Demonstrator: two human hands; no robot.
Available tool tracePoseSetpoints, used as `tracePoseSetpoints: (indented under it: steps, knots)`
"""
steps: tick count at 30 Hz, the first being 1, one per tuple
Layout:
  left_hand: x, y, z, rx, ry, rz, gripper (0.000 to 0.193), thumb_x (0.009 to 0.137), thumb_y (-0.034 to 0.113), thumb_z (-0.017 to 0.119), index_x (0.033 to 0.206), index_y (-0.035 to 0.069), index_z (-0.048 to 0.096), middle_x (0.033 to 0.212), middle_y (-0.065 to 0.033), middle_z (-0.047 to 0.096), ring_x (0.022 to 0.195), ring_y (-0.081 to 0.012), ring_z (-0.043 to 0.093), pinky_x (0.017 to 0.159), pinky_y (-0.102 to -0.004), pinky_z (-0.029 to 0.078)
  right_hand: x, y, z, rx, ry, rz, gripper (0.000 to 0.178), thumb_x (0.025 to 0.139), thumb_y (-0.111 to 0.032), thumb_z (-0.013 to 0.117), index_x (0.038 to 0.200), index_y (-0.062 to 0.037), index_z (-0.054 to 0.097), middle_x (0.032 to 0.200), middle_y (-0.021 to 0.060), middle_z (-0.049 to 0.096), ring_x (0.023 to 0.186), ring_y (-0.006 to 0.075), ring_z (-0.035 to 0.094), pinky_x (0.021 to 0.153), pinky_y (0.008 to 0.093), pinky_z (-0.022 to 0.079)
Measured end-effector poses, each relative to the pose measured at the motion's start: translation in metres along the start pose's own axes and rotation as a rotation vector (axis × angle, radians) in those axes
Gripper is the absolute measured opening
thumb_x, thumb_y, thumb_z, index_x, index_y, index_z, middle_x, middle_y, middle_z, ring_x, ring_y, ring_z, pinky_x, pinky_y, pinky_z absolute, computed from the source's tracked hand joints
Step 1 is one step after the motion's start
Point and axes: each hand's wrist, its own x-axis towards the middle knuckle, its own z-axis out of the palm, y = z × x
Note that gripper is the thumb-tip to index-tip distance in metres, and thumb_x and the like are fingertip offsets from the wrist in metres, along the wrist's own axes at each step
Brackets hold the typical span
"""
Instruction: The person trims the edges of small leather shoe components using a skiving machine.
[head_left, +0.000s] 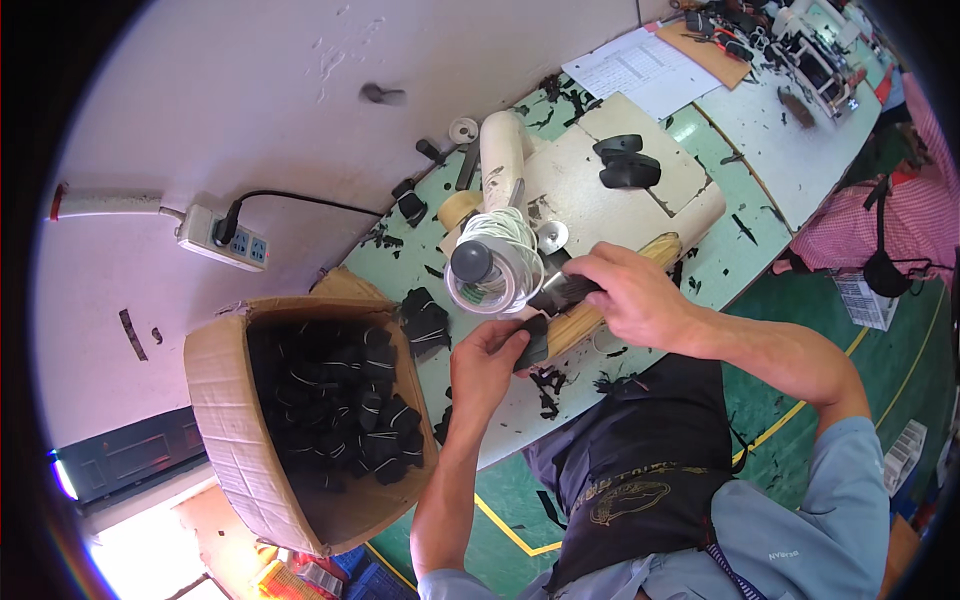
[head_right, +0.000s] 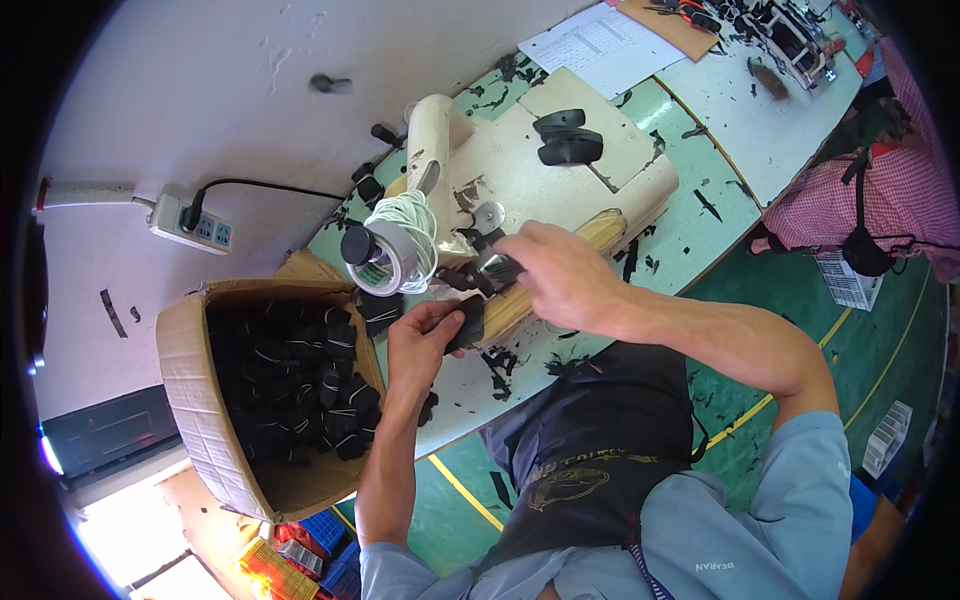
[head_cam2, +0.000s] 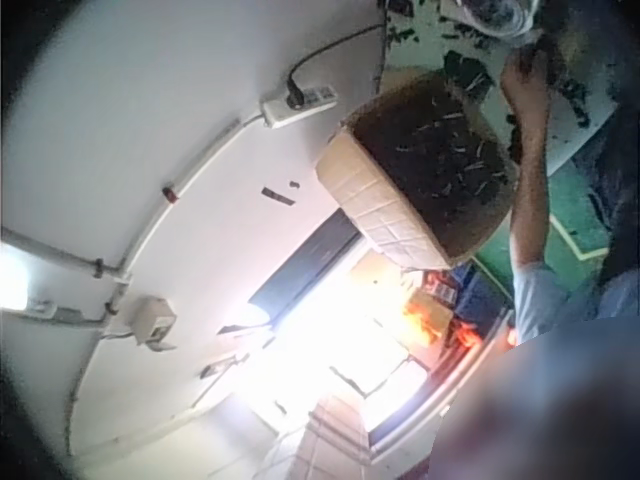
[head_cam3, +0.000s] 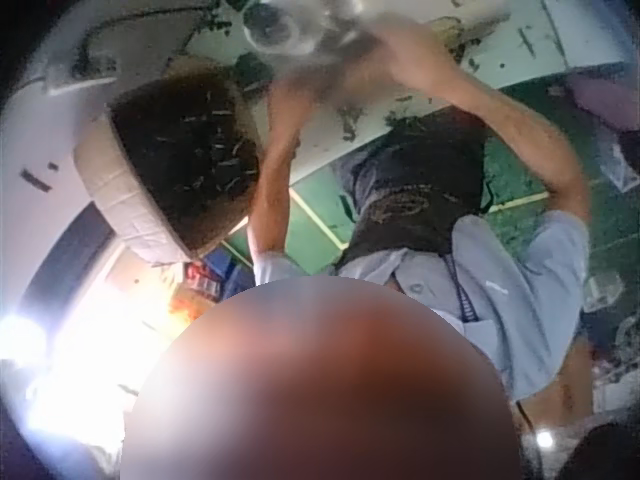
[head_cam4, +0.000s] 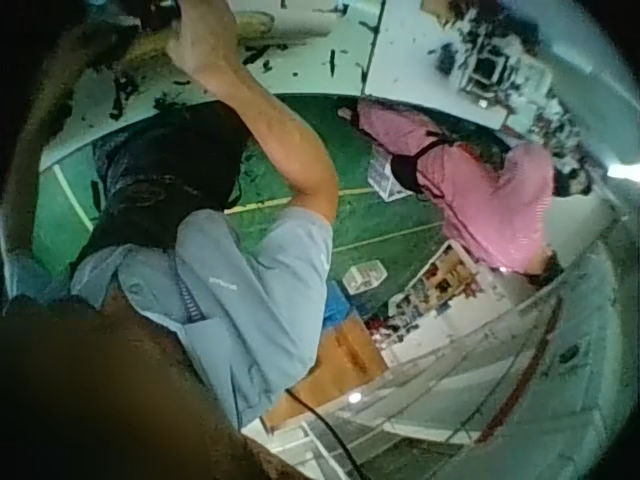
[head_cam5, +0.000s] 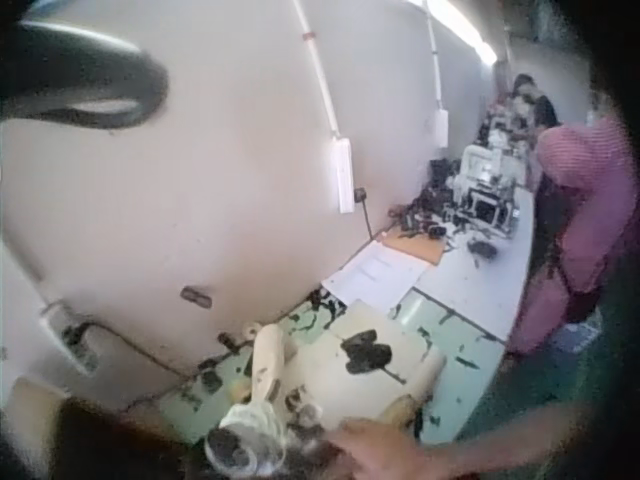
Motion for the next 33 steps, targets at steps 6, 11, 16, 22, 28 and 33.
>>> tracePoseSetpoints:
  steps: [6,11,16,22,28,33]
  knots:
    - [0.004,-0.002,0.001,0.068,0.039,-0.044,0.024,0.090,0.010,0.070,0.107,-0.007,0.067,0.091,-0.0124,0.073,0.068,-0.0122,0.067,0.049,-0.0259,0.051,-0.003,0.010,-0.008,0.114,-0.176,0.028,0.023,0.080,0.001,0.069,0.102,-0.0055,0.070,0.106,0.0129,0.062,0.102,0.0332,0.061,0.089,0.0397,0.049]
    - [0.009,0.001,0.007,0.096,0.068,-0.082,0.028,0.090,0.012,0.070,0.109,-0.007,0.067,0.088,-0.0123,0.074,0.066,-0.0119,0.067,0.046,-0.0255,0.051,0.006,0.002,0.009,0.037,-0.113,-0.138,0.024,0.079,0.000,0.069,0.102,-0.0057,0.069,0.103,0.0131,0.062,0.103,0.0335,0.061,0.091,0.0411,0.049]
    - [0.010,-0.004,0.014,0.133,0.021,-0.026,0.028,0.090,0.012,0.070,0.111,-0.005,0.068,0.090,-0.0108,0.074,0.068,-0.0121,0.068,0.051,-0.0263,0.055,0.011,-0.007,0.010,-0.074,-0.155,-0.008,0.026,0.079,0.000,0.068,0.105,-0.0037,0.068,0.099,0.0149,0.063,0.103,0.0341,0.061,0.089,0.0422,0.049]
    - [0.003,-0.009,0.007,0.026,0.066,0.117,0.023,0.090,0.009,0.069,0.110,-0.002,0.070,0.089,-0.0105,0.074,0.072,-0.0103,0.067,0.057,-0.0258,0.056,-0.002,0.001,-0.010,0.112,-0.027,0.019,0.027,0.079,0.001,0.069,0.106,-0.0034,0.067,0.096,0.0151,0.064,0.101,0.0341,0.062,0.087,0.0417,0.049]
    - [0.006,0.000,0.023,0.171,0.206,0.093,0.024,0.089,0.010,0.071,0.109,-0.002,0.069,0.085,-0.0097,0.074,0.062,-0.0110,0.066,0.055,-0.0281,0.054,0.004,0.003,-0.002,0.172,-0.200,-0.017,0.027,0.077,0.002,0.071,0.103,-0.0064,0.069,0.098,0.0138,0.063,0.103,0.0335,0.061,0.087,0.0415,0.049]
    - [0.006,0.002,0.025,0.152,0.151,0.144,0.021,0.089,0.006,0.071,0.105,-0.005,0.065,0.090,-0.0083,0.072,0.077,-0.0097,0.065,0.065,-0.0249,0.055,0.011,-0.005,0.007,0.008,-0.119,-0.036,0.030,0.077,0.002,0.070,0.106,-0.0033,0.066,0.097,0.0132,0.063,0.102,0.0337,0.062,0.089,0.0412,0.049]
